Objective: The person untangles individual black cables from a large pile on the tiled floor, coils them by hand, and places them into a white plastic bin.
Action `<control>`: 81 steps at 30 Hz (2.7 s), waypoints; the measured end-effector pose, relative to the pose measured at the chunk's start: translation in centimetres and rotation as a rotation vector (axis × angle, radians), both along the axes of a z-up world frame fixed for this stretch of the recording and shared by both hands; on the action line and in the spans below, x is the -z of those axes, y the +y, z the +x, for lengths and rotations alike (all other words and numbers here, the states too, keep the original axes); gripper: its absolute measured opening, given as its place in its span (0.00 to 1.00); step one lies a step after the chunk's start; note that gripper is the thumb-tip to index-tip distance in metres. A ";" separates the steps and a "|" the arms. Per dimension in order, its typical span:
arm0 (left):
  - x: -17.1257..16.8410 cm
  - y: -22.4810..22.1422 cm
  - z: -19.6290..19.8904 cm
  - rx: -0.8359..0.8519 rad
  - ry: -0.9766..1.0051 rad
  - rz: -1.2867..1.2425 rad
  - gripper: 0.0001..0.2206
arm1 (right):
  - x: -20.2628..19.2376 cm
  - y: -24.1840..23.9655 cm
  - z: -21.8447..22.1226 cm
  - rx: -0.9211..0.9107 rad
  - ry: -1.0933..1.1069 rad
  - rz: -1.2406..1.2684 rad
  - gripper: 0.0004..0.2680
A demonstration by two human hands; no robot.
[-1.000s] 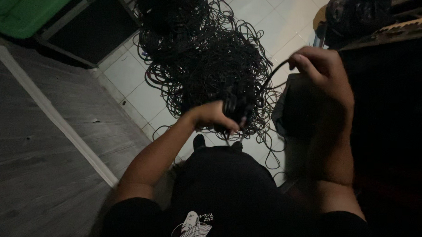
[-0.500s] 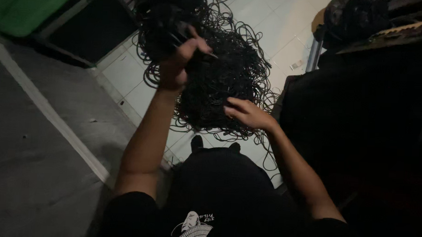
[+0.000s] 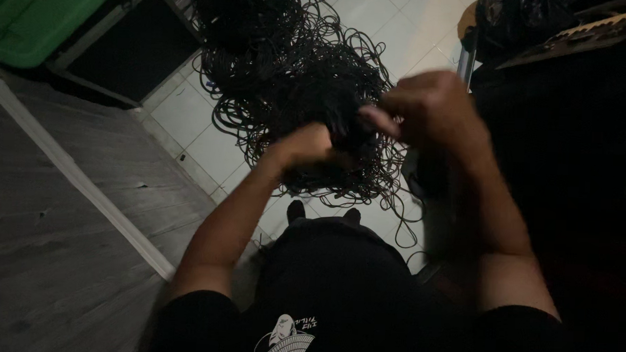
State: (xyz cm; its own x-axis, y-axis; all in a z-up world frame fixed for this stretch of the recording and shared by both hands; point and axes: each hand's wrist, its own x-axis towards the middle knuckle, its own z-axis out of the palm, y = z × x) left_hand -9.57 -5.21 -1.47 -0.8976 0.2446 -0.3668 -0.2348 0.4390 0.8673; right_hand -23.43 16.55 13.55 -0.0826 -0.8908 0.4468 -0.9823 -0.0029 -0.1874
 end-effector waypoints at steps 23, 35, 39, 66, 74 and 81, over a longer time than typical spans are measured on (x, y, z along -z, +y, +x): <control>-9.1 -8.8 2.2 -0.706 0.915 0.316 0.17 | 12.1 2.1 5.5 0.149 -0.814 0.625 0.14; -3.5 -2.0 1.9 -0.273 -0.122 -0.037 0.36 | -2.9 2.5 3.8 0.157 0.033 0.096 0.13; -5.3 3.5 5.1 0.154 0.029 0.032 0.44 | -0.5 0.4 -0.8 0.143 -0.078 0.112 0.15; -5.6 -2.0 3.1 -0.595 0.157 -0.213 0.31 | -1.7 6.9 10.2 0.276 -0.234 0.305 0.10; -7.8 5.2 7.4 0.082 0.020 0.023 0.32 | -4.0 4.7 2.9 0.311 0.015 0.135 0.17; -12.0 2.3 8.8 0.149 0.314 0.571 0.16 | 10.9 2.3 -4.5 -0.093 -1.053 -0.081 0.18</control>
